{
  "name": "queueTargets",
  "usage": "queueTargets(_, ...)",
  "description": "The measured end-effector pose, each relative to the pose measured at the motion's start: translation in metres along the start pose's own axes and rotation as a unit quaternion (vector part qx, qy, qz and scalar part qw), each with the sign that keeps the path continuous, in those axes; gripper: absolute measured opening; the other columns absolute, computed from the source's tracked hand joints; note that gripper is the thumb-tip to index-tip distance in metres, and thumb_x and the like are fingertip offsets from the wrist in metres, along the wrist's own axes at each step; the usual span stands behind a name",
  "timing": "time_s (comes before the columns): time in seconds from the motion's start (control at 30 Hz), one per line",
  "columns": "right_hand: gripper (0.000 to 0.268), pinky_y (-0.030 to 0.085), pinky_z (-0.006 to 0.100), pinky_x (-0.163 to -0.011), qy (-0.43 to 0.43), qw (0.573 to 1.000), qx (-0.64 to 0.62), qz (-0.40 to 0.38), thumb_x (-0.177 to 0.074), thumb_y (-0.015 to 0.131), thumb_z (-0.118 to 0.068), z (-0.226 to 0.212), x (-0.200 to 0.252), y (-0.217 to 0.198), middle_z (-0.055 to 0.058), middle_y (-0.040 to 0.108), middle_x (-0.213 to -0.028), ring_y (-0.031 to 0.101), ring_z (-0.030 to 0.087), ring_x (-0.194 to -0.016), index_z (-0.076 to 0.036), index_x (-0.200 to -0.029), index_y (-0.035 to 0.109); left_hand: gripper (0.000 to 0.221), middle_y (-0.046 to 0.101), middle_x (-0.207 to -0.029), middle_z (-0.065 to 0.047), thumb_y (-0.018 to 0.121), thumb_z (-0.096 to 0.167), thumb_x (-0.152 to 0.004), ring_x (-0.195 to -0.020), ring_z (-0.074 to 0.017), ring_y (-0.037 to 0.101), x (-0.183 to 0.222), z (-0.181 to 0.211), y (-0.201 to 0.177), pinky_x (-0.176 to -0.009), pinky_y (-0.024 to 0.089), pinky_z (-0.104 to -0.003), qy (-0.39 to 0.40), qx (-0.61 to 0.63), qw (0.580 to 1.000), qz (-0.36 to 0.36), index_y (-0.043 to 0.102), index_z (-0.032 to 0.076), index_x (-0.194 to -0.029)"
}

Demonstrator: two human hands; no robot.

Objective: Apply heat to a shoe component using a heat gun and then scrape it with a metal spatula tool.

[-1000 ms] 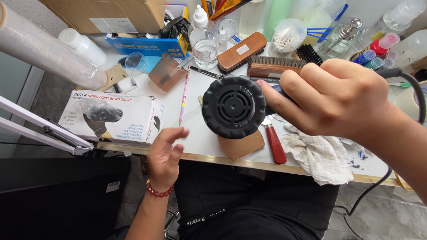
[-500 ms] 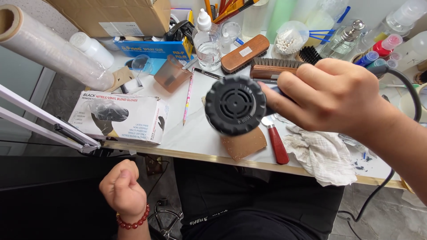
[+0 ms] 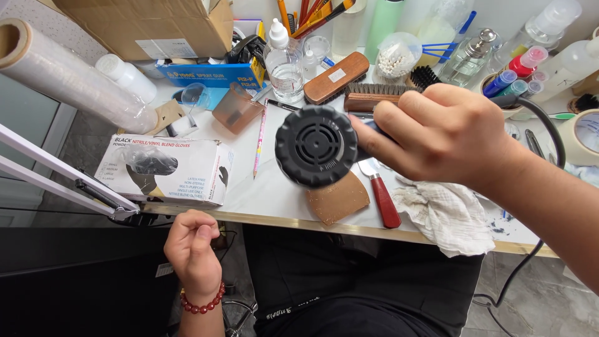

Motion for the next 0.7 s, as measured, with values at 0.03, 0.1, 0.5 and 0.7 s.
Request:
queueTargets(0.03,0.017,0.036,0.023,-0.049,0.001,1.000,0.002,-0.001,-0.089,0.072,-0.019,-0.001,0.001,0.000,-0.006,0.050,-0.069,0.049,0.007,-0.058,-0.021,-0.105,0.078,0.011,0.060,-0.088,-0.007,0.056,0.008,-0.097,-0.079,-0.0096,0.050,0.000,-0.001,0.002,-0.075,0.042,-0.023,0.001,0.001,1.000,-0.002,0.060,-0.002,-0.098)
queueTargets(0.1,0.013,0.036,0.023,-0.049,-0.002,1.000,-0.012,-0.002,-0.089,0.071,-0.021,-0.003,0.002,0.001,-0.006,0.053,-0.071,0.051,0.007,-0.058,-0.019,-0.100,0.076,0.009,0.061,-0.089,-0.006,0.057,0.005,-0.099,-0.082,-0.0103,0.054,0.000,-0.006,0.007,-0.078,0.045,-0.024,-0.018,-0.006,1.000,-0.016,0.061,-0.002,-0.102)
queueTargets(0.5,0.021,0.036,0.023,-0.050,0.006,0.998,0.051,-0.029,-0.087,0.071,-0.020,0.009,0.005,0.012,-0.007,0.051,-0.070,0.050,0.007,-0.058,-0.022,-0.107,0.078,0.016,0.065,-0.096,-0.006,0.060,0.007,-0.100,-0.093,-0.0109,0.060,0.000,-0.018,0.026,-0.088,0.050,-0.025,-0.071,0.006,0.995,-0.069,0.061,-0.002,-0.113)
queueTargets(0.7,0.020,0.036,0.027,-0.050,0.028,0.997,0.010,-0.068,-0.094,0.071,-0.017,0.010,0.034,0.017,-0.003,0.052,-0.072,0.050,0.011,-0.060,-0.018,-0.112,0.078,0.017,0.065,-0.098,-0.006,0.060,0.008,-0.100,-0.094,-0.0115,0.061,-0.002,-0.028,0.031,-0.088,0.050,-0.025,-0.086,0.006,0.994,-0.073,0.061,-0.002,-0.115)
Point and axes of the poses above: each hand's wrist, its own x-axis away from the middle knuckle, its own y-axis out of the palm, z = x × y, the point moved 7 cm from there along -x, towards the middle knuckle
